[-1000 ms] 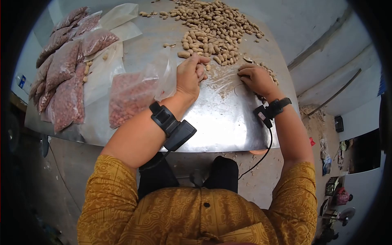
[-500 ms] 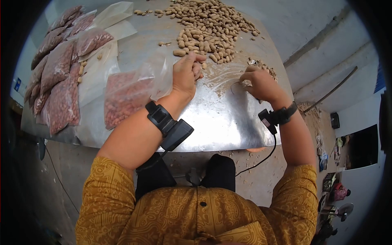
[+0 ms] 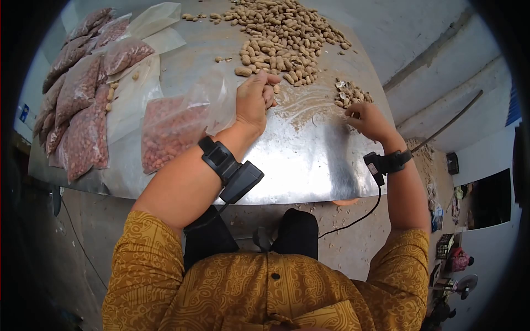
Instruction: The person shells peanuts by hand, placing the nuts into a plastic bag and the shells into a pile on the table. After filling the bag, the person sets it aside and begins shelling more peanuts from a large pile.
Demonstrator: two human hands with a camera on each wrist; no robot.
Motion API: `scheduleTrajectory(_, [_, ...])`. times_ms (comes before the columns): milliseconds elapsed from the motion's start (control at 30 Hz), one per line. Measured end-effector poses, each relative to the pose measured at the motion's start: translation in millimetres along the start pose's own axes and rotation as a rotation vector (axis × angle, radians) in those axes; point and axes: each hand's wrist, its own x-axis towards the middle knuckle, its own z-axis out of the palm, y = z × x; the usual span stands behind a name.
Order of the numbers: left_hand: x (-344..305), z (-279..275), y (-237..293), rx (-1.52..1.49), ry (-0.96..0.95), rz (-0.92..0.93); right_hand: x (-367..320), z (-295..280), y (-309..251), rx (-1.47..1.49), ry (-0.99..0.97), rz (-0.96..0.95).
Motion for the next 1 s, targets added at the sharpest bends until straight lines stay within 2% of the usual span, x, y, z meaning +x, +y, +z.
scheduleTrajectory(67, [1.2, -1.0, -1.7, -0.012, -0.009, -0.004, 9.5, -6.4, -19.6, 0.044, 0.040, 0.022])
scheduleTrajectory(167, [1.3, -0.2, 0.3, -0.084, -0.038, -0.098, 36.8, -5.5, -26.3, 0.002, 0.206, -0.099])
scheduleTrajectory(300, [1.6, -2.9, 3.7, -0.191, -0.100, -0.227, 82.2, -0.2, -26.3, -0.097, 0.224, -0.147])
scheduleTrajectory(467, [2.8, -5.0, 5.4, -0.199, -0.090, -0.215, 119.3, 15.7, -32.6, -0.097, 0.149, -0.100])
scheduleTrajectory(567, [4.0, -6.9, 3.1, -0.203, -0.070, -0.201, 119.3, 16.6, -49.7, -0.020, 0.113, -0.089])
scheduleTrajectory(767, [6.1, -8.4, 0.8, -0.197, -0.028, -0.154, 114.3, 21.8, -60.2, -0.046, 0.069, -0.187])
scheduleTrajectory(867, [6.5, -7.9, 0.1, -0.210, 0.002, -0.131, 98.2, 11.8, -77.4, 0.222, -0.045, -0.240])
scheduleTrajectory(967, [6.5, -6.9, -0.5, -0.218, 0.030, -0.101, 109.3, 5.6, -66.7, 0.199, 0.058, -0.266])
scheduleTrajectory(1000, [6.4, -6.8, -0.4, -0.217, 0.037, -0.089, 115.2, 2.0, -60.1, 0.168, 0.072, -0.212])
